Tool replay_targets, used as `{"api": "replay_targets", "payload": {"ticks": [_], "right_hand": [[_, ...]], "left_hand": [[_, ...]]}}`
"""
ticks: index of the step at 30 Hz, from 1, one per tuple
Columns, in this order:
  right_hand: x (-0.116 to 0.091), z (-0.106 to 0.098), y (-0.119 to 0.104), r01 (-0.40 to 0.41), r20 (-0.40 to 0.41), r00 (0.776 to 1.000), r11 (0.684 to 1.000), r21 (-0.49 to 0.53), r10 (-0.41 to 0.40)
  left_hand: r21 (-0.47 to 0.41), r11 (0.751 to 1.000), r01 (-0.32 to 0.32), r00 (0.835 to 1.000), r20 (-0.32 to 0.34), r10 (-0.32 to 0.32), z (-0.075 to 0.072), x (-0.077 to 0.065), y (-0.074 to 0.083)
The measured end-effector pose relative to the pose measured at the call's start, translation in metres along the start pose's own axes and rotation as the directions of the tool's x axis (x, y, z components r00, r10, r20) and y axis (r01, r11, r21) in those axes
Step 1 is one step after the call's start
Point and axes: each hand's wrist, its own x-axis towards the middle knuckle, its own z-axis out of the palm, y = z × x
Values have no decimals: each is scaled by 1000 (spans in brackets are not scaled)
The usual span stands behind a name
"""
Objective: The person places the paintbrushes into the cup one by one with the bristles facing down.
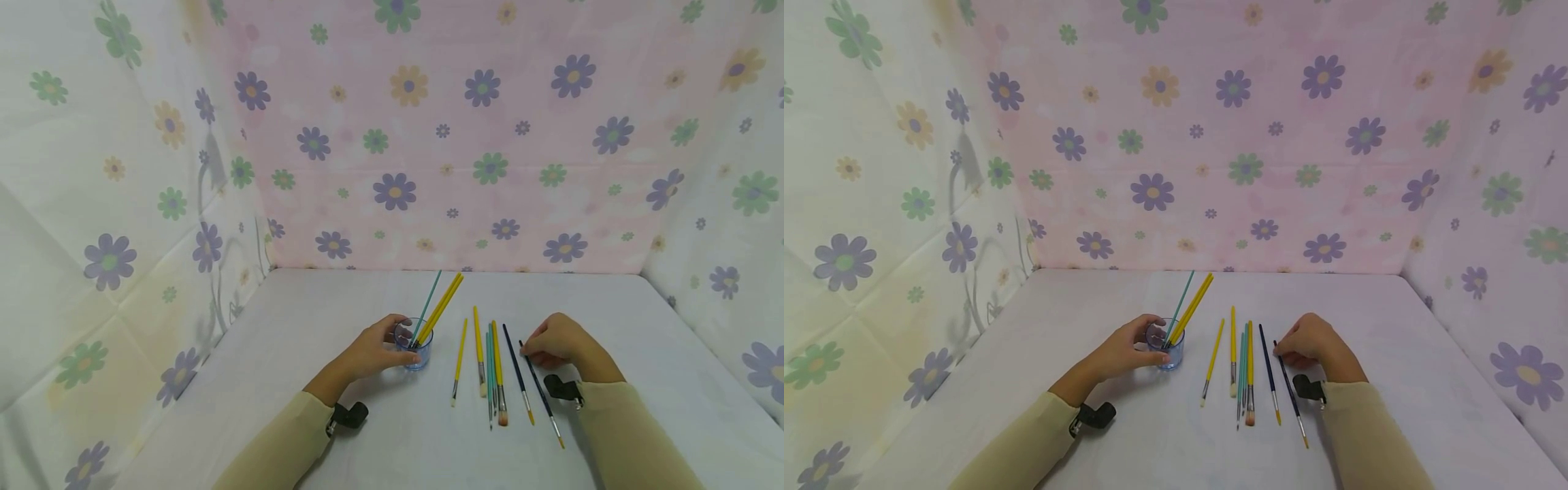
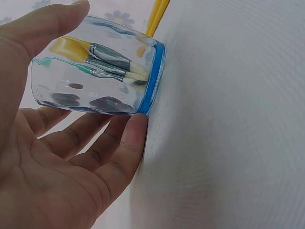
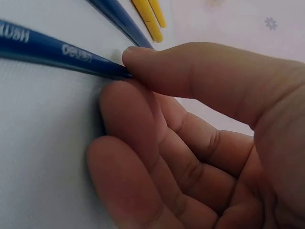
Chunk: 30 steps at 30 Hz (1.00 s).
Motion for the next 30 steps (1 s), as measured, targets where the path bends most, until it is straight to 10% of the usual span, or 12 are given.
{"api": "replay_targets", "payload": {"ticks": [16,30], "right_hand": [[8,2,-1,22,-69,997,1000,1,-22],[-5,-1,-4,7,35,999,997,-72,-5]], "left_hand": [[-9,1000,12,1000,8,-12,0,0,1],[-4,1000,21,1000,6,-21,0,-1,3]]}}
